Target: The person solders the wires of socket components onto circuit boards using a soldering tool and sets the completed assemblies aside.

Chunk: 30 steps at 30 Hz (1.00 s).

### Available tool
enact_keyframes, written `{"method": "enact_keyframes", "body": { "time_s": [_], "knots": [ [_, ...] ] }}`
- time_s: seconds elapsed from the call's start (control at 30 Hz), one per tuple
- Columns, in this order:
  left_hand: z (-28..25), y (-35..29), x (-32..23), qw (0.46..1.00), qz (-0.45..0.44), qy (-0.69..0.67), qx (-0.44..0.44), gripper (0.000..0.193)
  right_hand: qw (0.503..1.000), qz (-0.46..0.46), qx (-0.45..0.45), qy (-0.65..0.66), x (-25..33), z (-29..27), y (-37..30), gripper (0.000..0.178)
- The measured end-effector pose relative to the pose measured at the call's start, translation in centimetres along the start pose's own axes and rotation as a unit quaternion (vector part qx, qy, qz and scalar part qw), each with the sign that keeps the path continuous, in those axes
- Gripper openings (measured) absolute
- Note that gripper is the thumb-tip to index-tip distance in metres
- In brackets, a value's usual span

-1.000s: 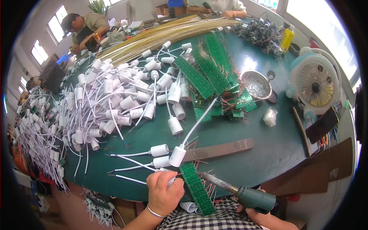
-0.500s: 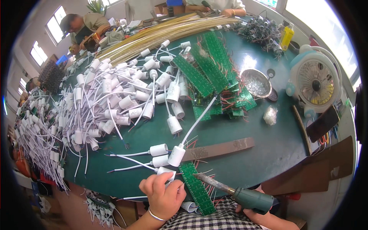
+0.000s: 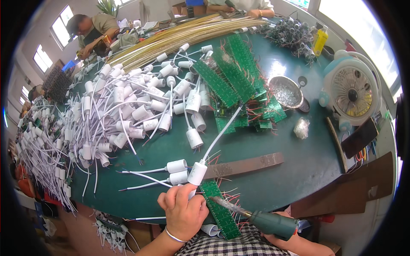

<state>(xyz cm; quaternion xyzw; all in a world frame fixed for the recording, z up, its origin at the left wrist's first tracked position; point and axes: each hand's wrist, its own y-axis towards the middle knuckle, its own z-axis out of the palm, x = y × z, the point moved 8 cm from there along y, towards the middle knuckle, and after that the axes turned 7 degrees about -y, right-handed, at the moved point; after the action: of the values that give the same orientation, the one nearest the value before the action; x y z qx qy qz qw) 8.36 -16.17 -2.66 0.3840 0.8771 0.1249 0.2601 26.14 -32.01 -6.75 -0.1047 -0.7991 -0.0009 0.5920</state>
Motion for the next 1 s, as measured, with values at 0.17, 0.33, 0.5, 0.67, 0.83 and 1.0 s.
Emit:
{"method": "enact_keyframes", "body": {
  "time_s": [0.17,0.33,0.5,0.67,0.83,1.0],
  "knots": [
    [0.0,0.3,0.1,1.000,-0.006,-0.013,0.013,0.020,0.989,-0.070,-0.038,-0.125,1.9,-0.2,0.6,0.019],
    [-0.1,0.7,0.1,0.999,-0.019,-0.012,0.026,0.018,0.984,-0.064,-0.022,-0.167,1.9,0.1,0.6,0.023],
    [-0.1,0.9,0.1,0.999,-0.029,-0.011,0.035,0.016,0.942,-0.138,-0.024,-0.304,3.1,0.5,0.0,0.028],
    [-0.1,1.1,0.0,0.999,-0.029,-0.013,0.040,0.015,0.968,-0.077,-0.021,-0.236,1.7,0.3,-0.2,0.031],
    [-0.1,1.1,0.1,0.998,-0.032,-0.014,0.045,0.015,0.935,-0.163,-0.028,-0.312,3.4,-0.2,-0.2,0.028],
    [-0.1,1.1,0.0,0.999,-0.032,-0.011,0.043,0.014,0.993,-0.014,-0.042,-0.107,1.5,-0.7,-0.2,0.022]
  ]
}}
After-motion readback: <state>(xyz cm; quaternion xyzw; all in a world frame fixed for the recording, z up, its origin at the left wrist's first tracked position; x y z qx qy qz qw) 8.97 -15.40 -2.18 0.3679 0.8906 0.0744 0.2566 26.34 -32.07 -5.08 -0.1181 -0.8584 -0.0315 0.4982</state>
